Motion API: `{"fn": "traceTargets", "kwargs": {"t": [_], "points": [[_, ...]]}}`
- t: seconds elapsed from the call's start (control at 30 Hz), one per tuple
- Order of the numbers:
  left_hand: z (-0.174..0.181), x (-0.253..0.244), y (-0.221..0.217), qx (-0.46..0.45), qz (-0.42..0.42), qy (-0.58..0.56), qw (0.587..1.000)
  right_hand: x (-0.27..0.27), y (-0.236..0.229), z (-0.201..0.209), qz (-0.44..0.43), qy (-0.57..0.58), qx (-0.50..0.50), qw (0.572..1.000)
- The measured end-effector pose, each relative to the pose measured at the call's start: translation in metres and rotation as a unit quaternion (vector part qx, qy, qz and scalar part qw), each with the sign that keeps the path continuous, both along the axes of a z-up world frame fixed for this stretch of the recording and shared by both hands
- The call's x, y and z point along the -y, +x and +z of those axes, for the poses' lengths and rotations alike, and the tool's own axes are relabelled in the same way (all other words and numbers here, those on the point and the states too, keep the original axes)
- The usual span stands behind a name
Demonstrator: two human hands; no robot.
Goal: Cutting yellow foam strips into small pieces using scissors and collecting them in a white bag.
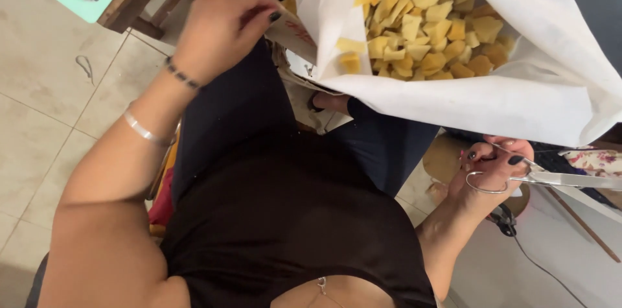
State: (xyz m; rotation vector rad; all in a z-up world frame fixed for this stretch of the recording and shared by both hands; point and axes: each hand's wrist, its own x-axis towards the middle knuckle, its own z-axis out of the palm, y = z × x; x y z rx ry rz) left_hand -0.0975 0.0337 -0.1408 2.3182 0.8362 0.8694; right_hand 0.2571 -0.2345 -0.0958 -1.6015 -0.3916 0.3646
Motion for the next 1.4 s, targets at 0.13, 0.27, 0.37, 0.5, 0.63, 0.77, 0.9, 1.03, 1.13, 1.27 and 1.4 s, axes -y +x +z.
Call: {"fn": "traceTargets", "kwargs": {"t": [0.13, 0.27, 0.37, 0.5, 0.63, 0.77, 0.9, 1.03, 1.13, 1.27, 1.4], "points": [[-0.019, -0.025, 0.037, -0.019, -0.007, 0.083, 0.996, 0.005, 0.000, -0.001, 0.088, -0.003, 0.096, 0.991], [-0.053, -0.050, 0.077, -0.208, 0.029, 0.166, 0.963, 0.008, 0.004, -0.004, 0.125, 0.033, 0.122, 0.984], [-0.060, -0.061, 0.090, -0.126, 0.076, 0.271, 0.951, -0.008, -0.004, 0.012, 0.157, 0.027, 0.146, 0.976], [-0.017, -0.054, 0.082, -0.099, -0.013, 0.104, 0.990, -0.026, 0.038, -0.001, 0.221, 0.071, 0.276, 0.933], [0.001, -0.044, 0.075, -0.068, -0.067, -0.093, 0.991, -0.058, 0.033, 0.005, 0.167, 0.073, 0.257, 0.949], [-0.010, -0.044, 0.074, 0.075, -0.103, -0.163, 0.978, -0.068, 0.044, 0.000, 0.057, 0.175, 0.188, 0.965], [-0.016, -0.050, 0.084, 0.112, -0.097, -0.165, 0.975, -0.044, 0.058, -0.003, -0.083, 0.156, 0.114, 0.978], [-0.011, -0.053, 0.104, 0.030, -0.007, -0.057, 0.998, -0.021, 0.070, -0.018, -0.077, 0.140, 0.088, 0.983], [-0.011, -0.060, 0.120, -0.027, 0.052, 0.056, 0.997, -0.018, 0.072, -0.021, -0.134, 0.116, 0.059, 0.982], [-0.045, -0.092, 0.137, -0.119, 0.079, 0.148, 0.979, -0.014, 0.076, -0.024, -0.161, 0.111, 0.030, 0.980], [-0.055, -0.095, 0.134, -0.254, -0.047, 0.033, 0.966, -0.012, 0.071, -0.021, -0.141, 0.099, 0.018, 0.985]]}}
